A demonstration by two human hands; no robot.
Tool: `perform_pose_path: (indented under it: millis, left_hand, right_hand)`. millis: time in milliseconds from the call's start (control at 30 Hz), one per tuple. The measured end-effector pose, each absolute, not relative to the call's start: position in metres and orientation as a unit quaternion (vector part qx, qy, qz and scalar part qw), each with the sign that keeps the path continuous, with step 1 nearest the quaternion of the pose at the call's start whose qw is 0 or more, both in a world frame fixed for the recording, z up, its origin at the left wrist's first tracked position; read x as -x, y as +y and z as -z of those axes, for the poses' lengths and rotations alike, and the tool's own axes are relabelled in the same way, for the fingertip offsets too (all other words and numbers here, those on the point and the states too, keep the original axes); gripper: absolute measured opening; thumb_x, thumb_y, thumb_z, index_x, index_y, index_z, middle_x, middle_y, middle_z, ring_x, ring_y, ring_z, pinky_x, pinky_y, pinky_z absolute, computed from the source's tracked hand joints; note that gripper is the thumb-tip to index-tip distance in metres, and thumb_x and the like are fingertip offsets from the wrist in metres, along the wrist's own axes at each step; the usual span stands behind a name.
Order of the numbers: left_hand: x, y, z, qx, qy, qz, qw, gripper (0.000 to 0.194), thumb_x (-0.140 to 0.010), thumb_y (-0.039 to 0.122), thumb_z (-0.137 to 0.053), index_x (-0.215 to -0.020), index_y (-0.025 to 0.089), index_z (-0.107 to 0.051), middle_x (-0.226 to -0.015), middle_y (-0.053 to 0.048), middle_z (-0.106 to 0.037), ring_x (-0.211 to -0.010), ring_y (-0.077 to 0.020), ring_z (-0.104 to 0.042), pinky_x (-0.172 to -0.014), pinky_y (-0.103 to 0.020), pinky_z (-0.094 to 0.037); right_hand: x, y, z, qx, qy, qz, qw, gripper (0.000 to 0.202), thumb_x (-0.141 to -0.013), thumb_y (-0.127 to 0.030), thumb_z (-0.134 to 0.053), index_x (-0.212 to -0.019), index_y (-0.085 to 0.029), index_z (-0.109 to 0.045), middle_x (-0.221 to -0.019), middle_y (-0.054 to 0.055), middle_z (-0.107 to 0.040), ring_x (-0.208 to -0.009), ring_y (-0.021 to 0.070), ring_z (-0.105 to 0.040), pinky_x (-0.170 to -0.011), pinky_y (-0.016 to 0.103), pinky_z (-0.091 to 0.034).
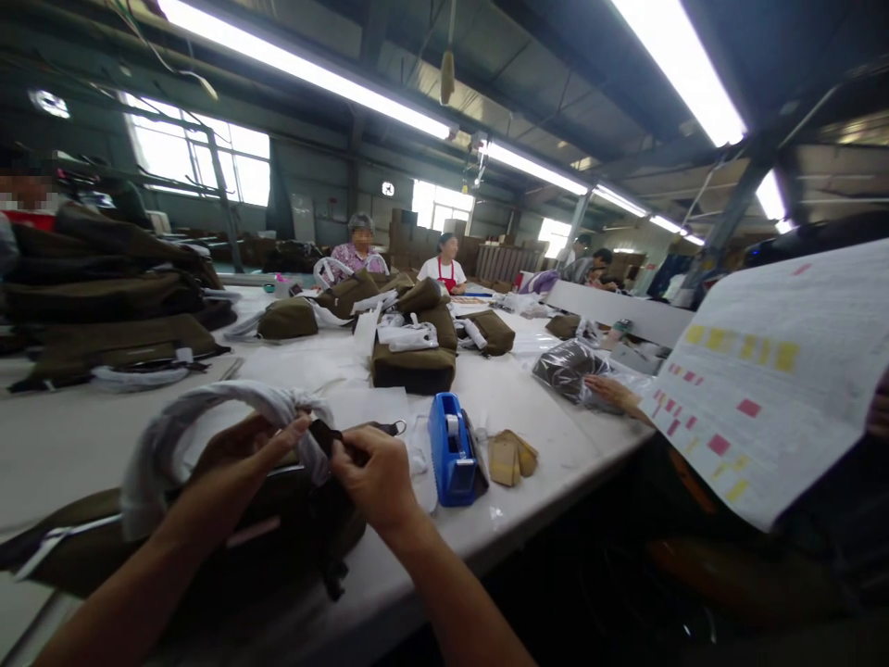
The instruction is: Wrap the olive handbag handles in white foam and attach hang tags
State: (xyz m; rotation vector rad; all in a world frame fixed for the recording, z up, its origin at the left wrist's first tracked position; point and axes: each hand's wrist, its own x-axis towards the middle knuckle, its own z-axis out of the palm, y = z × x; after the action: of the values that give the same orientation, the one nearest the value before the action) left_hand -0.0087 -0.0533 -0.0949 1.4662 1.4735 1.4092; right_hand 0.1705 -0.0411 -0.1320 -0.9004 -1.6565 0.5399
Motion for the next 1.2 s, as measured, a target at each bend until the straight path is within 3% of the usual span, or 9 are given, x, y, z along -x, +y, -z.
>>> perform_pose_path:
  millis: [267, 433, 567, 700, 767, 833, 900, 1033, 1200]
  left_hand:
    - [-0.004, -0.065, 0.087, -0.585, 0.598, -0.492, 0.243, 0.05, -0.075, 0.071, -0.065, -0.095, 0.026, -0.072, -0.1, -0.007, -0.081, -0.102, -0.0353, -0.075, -0.088, -0.036, -0.062]
    - [0.0, -0.057, 0.096, -0.628, 0.569, -0.471, 0.246, 0.052, -0.079, 0.073, -0.061, -0.093, 0.025, -0.075, -0.099, -0.007, -0.082, -0.099, -0.0344, -0.075, -0.086, -0.035, -0.06]
    - [0.0, -0.058, 0.099, -0.631, 0.57, -0.474, 0.229, 0.051, -0.078, 0.072, -0.066, -0.082, 0.022, -0.072, -0.08, -0.005, -0.079, -0.077, -0.0287, -0.073, -0.067, -0.032, -0.057]
    - [-0.001, -0.06, 0.099, -0.575, 0.628, -0.494, 0.173, 0.051, -0.079, 0.07, -0.067, -0.084, 0.02, -0.075, -0.079, -0.004, -0.08, -0.078, -0.0274, -0.073, -0.068, -0.033, -0.054]
    - [0.001, -0.059, 0.098, -0.549, 0.649, -0.508, 0.14, 0.046, -0.082, 0.066, -0.065, -0.084, 0.021, -0.074, -0.077, 0.0, -0.079, -0.08, -0.0255, -0.074, -0.07, -0.032, -0.053]
    - [0.004, -0.058, 0.096, -0.544, 0.65, -0.516, 0.128, 0.043, -0.086, 0.064, -0.06, -0.083, 0.023, -0.071, -0.072, 0.003, -0.076, -0.074, -0.0218, -0.072, -0.067, -0.031, -0.052]
    - [0.007, -0.056, 0.092, -0.564, 0.637, -0.508, 0.135, 0.043, -0.088, 0.065, -0.058, -0.081, 0.024, -0.066, -0.062, 0.005, -0.069, -0.061, -0.0175, -0.067, -0.06, -0.029, -0.05]
    - [0.005, -0.06, 0.084, -0.56, 0.624, -0.515, 0.178, 0.045, -0.081, 0.069, -0.065, -0.081, 0.024, -0.057, -0.057, 0.006, -0.064, -0.048, -0.0148, -0.063, -0.052, -0.026, -0.05]
    - [0.005, -0.092, 0.111, -0.495, 0.606, -0.553, 0.287, 0.058, -0.074, 0.072, -0.074, -0.107, 0.026, -0.06, -0.103, -0.006, -0.081, -0.088, -0.0297, -0.08, -0.055, -0.03, -0.062]
  right_hand:
    - [-0.162, -0.068, 0.166, 0.409, -0.561, -0.28, 0.663, 0.018, -0.091, -0.03, -0.064, -0.085, -0.017, -0.075, -0.072, -0.001, -0.061, -0.065, 0.0131, -0.056, -0.062, 0.024, -0.045]
    - [-0.175, -0.068, 0.147, 0.424, -0.667, -0.267, 0.552, 0.021, -0.092, -0.038, -0.066, -0.094, -0.019, -0.076, -0.078, 0.002, -0.068, -0.069, 0.0162, -0.061, -0.066, 0.027, -0.047]
    - [-0.179, -0.064, 0.137, 0.438, -0.752, -0.201, 0.449, 0.028, -0.099, -0.043, -0.059, -0.095, -0.023, -0.079, -0.085, 0.006, -0.071, -0.077, 0.0195, -0.065, -0.074, 0.029, -0.05]
    - [-0.175, -0.064, 0.151, 0.426, -0.764, -0.179, 0.45, 0.041, -0.104, -0.051, -0.049, -0.119, -0.025, -0.077, -0.093, 0.011, -0.074, -0.081, 0.0214, -0.068, -0.076, 0.031, -0.053]
    - [-0.173, -0.068, 0.161, 0.444, -0.711, -0.195, 0.51, 0.04, -0.102, -0.051, -0.051, -0.099, -0.023, -0.079, -0.085, 0.011, -0.072, -0.074, 0.0203, -0.066, -0.072, 0.031, -0.053]
    - [-0.171, -0.073, 0.169, 0.471, -0.616, -0.281, 0.565, 0.044, -0.098, -0.053, -0.053, -0.069, -0.022, -0.065, -0.064, 0.007, -0.063, -0.057, 0.0173, -0.06, -0.059, 0.03, -0.05]
    - [-0.169, -0.081, 0.176, 0.476, -0.512, -0.415, 0.582, 0.05, -0.094, -0.06, -0.057, -0.061, -0.023, -0.051, -0.047, 0.0, -0.052, -0.042, 0.0139, -0.051, -0.046, 0.027, -0.043]
    - [-0.167, -0.099, 0.187, 0.402, -0.343, -0.608, 0.592, 0.052, -0.076, -0.066, -0.08, -0.088, -0.019, -0.061, -0.067, 0.0, -0.065, -0.05, 0.0142, -0.064, -0.047, 0.023, -0.05]
    - [-0.161, -0.111, 0.2, 0.365, -0.272, -0.666, 0.591, 0.079, -0.069, -0.058, -0.091, -0.126, -0.024, -0.049, -0.093, 0.003, -0.072, -0.078, 0.0233, -0.079, -0.063, 0.029, -0.063]
